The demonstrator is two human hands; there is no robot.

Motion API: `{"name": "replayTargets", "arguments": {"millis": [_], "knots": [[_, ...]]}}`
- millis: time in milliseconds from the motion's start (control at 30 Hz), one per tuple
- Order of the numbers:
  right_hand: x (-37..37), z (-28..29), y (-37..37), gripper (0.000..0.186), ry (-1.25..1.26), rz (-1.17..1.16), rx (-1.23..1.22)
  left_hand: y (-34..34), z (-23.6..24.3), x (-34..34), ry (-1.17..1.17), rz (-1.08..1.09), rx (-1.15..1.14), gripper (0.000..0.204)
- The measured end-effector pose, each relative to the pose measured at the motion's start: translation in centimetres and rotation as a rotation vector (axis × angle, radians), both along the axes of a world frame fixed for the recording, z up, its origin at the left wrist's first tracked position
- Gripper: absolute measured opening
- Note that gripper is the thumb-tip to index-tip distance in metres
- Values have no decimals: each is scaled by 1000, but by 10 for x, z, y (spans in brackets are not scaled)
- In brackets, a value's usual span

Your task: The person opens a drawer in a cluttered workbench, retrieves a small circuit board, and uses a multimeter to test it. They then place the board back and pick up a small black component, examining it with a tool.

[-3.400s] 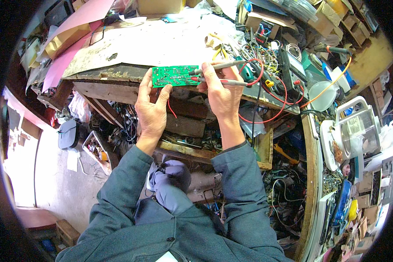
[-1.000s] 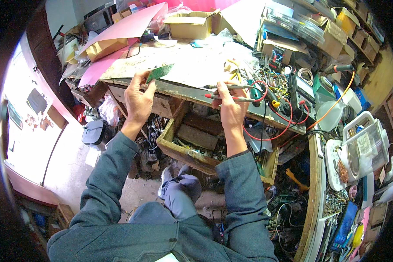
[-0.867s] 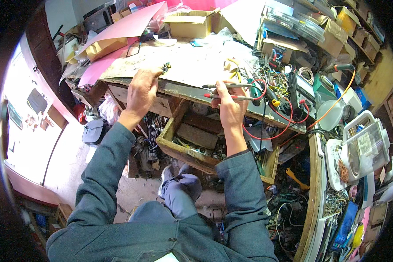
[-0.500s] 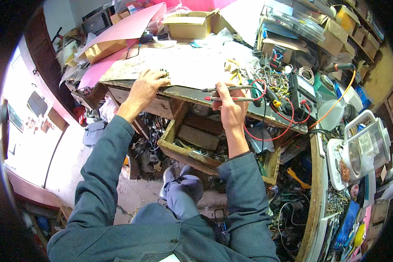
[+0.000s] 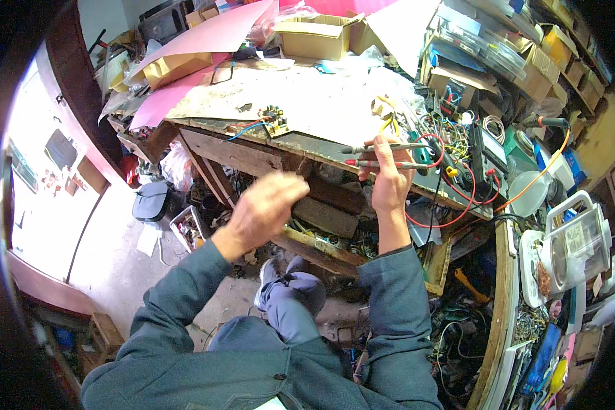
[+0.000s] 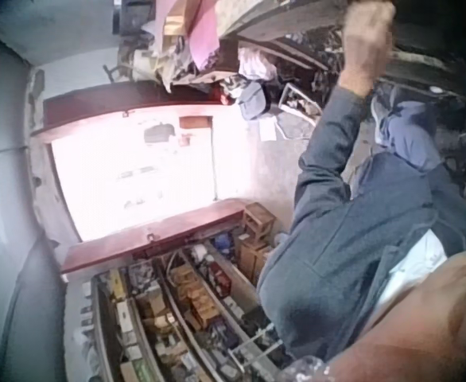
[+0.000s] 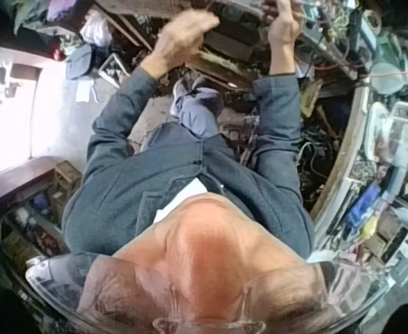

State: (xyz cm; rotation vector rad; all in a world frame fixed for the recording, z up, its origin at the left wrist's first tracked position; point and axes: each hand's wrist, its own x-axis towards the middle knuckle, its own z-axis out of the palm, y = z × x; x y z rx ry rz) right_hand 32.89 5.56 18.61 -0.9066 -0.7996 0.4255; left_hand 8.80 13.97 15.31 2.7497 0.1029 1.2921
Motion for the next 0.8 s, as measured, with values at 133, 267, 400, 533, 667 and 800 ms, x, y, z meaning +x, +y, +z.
{"name": "replayTargets", "arguments": {"millis": [133,267,400,533,667,800], "knots": [[-1,0,1,25,46,38,75,-17,-43,-3,193,14,-530,23],[11,-5,-6,28,-1,59,64,-9,-41,23,295,109,-469,23],[21,2,-30,32,169,158,158,-12,-41,26,358,155,-406,29],[52,65,-83,31,142,269,115,-12,-45,27,383,172,-369,32],[98,181,-95,25,-34,250,-109,-13,-44,27,425,169,-334,31],[145,278,-62,22,-334,48,-334,-13,-43,23,405,167,-324,30]]}}
